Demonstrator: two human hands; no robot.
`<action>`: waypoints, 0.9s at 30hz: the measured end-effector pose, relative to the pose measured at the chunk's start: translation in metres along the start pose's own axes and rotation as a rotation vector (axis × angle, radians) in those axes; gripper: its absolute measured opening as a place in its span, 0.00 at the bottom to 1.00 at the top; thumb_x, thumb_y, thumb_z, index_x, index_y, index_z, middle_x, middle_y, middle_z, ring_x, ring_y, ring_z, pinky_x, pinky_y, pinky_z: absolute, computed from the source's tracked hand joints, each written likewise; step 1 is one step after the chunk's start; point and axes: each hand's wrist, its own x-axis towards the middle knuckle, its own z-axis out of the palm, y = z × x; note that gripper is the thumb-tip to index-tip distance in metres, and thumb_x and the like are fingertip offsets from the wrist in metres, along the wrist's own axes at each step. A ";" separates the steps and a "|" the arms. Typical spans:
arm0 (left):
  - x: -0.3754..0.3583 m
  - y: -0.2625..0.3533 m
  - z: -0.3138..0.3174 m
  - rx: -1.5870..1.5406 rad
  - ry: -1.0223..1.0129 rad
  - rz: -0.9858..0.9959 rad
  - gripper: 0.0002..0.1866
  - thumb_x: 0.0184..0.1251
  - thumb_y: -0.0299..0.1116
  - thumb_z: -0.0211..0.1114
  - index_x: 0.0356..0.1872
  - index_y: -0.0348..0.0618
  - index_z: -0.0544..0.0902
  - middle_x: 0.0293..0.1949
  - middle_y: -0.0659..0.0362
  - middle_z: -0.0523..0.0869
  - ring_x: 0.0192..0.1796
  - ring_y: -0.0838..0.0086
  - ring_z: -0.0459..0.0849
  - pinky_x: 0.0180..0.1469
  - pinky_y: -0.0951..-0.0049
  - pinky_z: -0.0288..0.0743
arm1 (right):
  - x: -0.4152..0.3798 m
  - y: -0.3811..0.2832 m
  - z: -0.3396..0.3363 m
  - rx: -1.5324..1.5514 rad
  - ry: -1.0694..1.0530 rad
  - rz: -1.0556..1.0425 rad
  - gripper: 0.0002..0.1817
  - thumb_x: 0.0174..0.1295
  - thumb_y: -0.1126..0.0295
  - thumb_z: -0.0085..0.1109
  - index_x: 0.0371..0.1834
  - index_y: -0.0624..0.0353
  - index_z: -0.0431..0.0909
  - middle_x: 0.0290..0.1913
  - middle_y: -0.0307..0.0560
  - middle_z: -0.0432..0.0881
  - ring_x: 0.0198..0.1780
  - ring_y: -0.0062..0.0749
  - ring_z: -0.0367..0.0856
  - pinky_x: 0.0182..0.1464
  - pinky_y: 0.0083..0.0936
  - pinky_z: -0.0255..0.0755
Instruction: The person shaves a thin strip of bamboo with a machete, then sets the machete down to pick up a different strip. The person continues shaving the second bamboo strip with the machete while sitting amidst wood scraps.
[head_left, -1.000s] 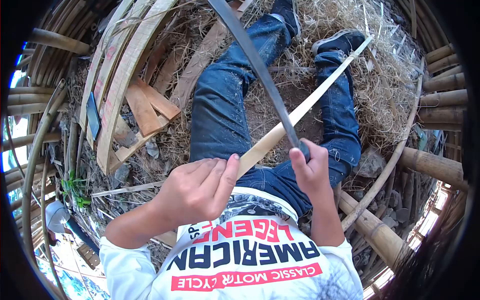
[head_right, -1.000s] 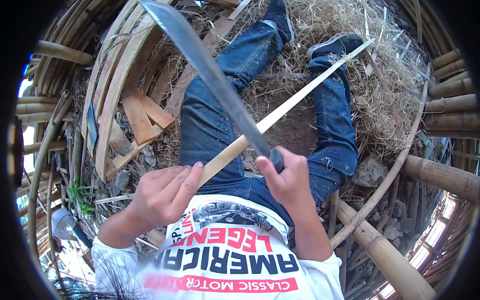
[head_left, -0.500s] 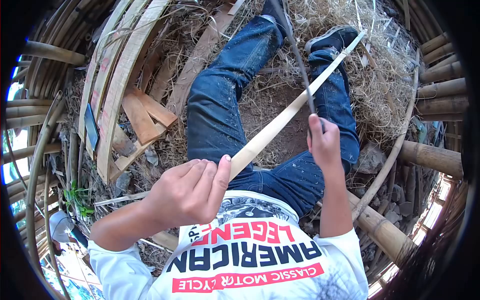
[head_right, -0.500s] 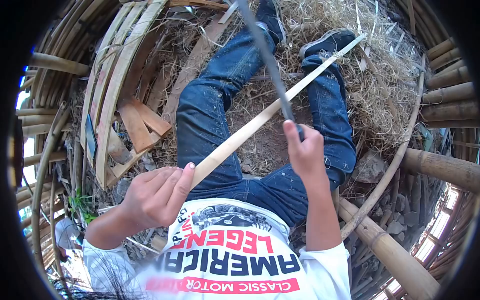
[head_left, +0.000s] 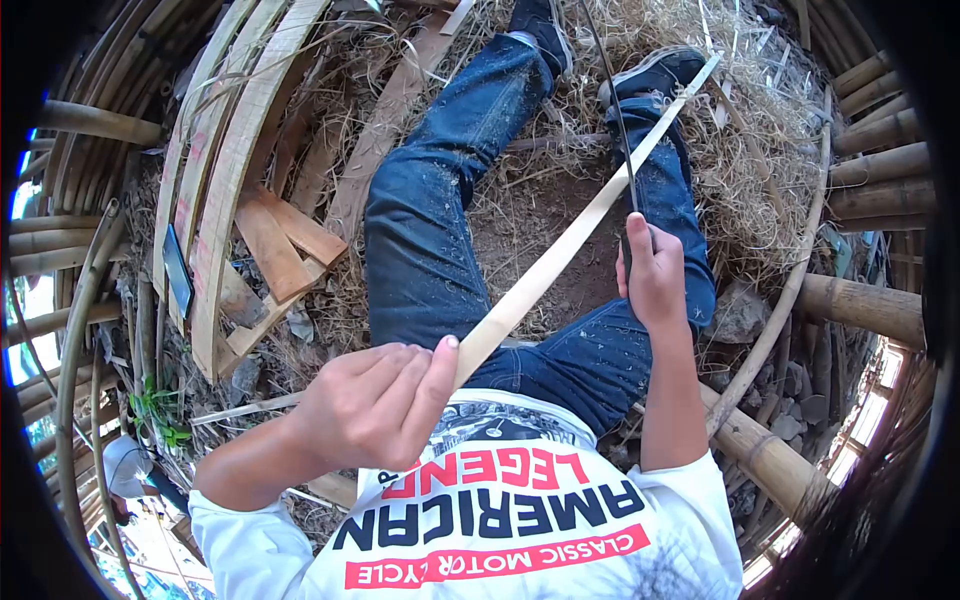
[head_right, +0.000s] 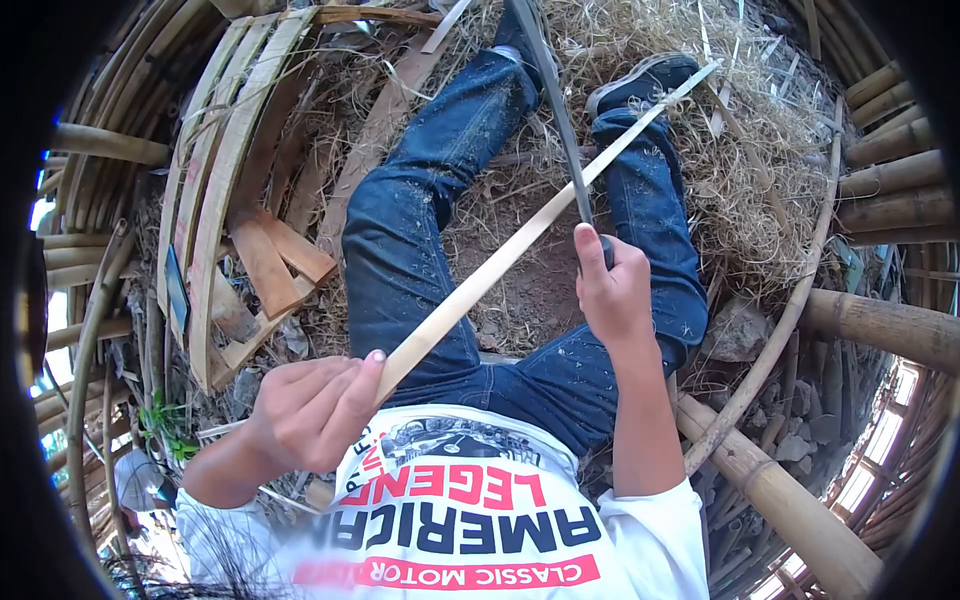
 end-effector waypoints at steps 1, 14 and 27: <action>0.002 0.000 -0.003 0.011 0.020 0.004 0.15 0.52 0.21 0.67 0.41 0.22 0.84 0.25 0.55 0.85 0.28 0.72 0.87 0.34 0.75 0.84 | -0.007 -0.009 0.005 0.028 -0.004 -0.010 0.34 0.67 0.39 0.55 0.16 0.60 0.69 0.13 0.34 0.68 0.18 0.16 0.66 0.20 0.22 0.58; 0.005 -0.001 -0.006 -0.066 -0.011 -0.053 0.16 0.54 0.20 0.68 0.43 0.21 0.82 0.26 0.54 0.85 0.29 0.70 0.88 0.32 0.74 0.83 | 0.024 0.020 -0.011 -0.092 0.086 -0.098 0.39 0.63 0.33 0.54 0.14 0.61 0.68 0.13 0.34 0.66 0.20 0.18 0.63 0.22 0.26 0.57; 0.014 -0.011 -0.010 0.015 -0.038 -0.102 0.18 0.53 0.19 0.70 0.47 0.25 0.82 0.27 0.54 0.85 0.28 0.66 0.88 0.32 0.71 0.82 | 0.028 0.025 -0.019 -0.312 0.105 -0.140 0.39 0.57 0.33 0.60 0.13 0.63 0.74 0.11 0.45 0.69 0.17 0.35 0.71 0.24 0.33 0.65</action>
